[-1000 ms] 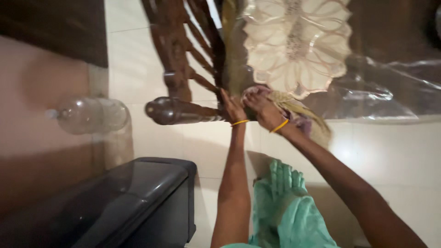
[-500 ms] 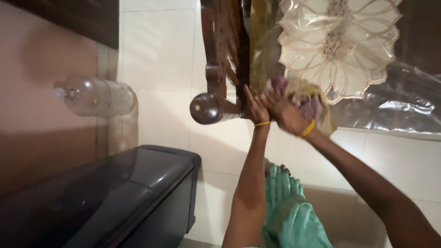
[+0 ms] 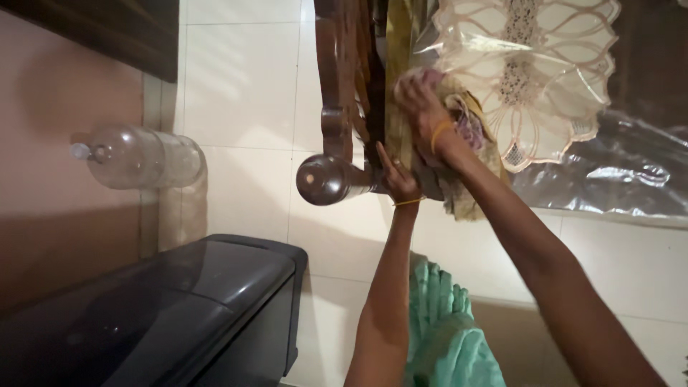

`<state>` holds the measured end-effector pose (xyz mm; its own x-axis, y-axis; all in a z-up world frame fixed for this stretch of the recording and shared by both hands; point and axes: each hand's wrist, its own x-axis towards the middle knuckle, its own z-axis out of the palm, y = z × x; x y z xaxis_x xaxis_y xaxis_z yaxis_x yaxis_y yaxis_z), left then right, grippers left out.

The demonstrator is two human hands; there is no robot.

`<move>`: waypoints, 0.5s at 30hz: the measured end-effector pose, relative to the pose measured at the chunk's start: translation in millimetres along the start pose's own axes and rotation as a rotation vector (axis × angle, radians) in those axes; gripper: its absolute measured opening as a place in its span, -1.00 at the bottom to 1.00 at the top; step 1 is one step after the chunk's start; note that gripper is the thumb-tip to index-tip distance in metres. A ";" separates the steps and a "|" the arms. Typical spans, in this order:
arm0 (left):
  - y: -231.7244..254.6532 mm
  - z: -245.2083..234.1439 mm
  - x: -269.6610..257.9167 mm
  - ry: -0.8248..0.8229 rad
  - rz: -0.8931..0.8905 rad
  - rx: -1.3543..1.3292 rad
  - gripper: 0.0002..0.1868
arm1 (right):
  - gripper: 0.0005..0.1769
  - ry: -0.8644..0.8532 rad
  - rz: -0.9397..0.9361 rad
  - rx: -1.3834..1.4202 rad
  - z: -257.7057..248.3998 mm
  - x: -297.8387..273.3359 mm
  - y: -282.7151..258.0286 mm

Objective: The person wipes the surface of a dining table using a cloth, moving several placemats and items such as a water bottle and a plastic tray to clean underneath them.

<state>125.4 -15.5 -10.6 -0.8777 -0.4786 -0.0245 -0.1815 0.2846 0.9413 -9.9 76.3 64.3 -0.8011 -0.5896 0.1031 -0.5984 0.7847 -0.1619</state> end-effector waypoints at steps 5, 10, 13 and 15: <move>-30.5 14.5 2.6 0.163 0.162 -0.139 -0.37 | -0.30 0.105 -0.081 0.488 -13.8 -118.0 -69.5; -64.8 33.2 -4.5 0.135 -0.174 -0.603 -0.35 | -0.28 -0.282 0.008 0.137 -1.9 -81.0 -36.8; -90.7 42.8 -3.2 0.172 -0.166 -0.626 -0.37 | -0.24 -0.218 -0.035 -0.143 13.8 -17.9 -7.5; -105.2 51.3 1.0 0.207 -0.217 -0.737 -0.39 | -0.19 -0.090 -0.034 -0.209 20.6 2.5 4.1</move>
<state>120.9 -3.3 -127.0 -0.7430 -0.6256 -0.2378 0.0646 -0.4208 0.9049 -14.0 74.1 43.6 -0.7814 -0.6238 0.0157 -0.6226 0.7811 0.0483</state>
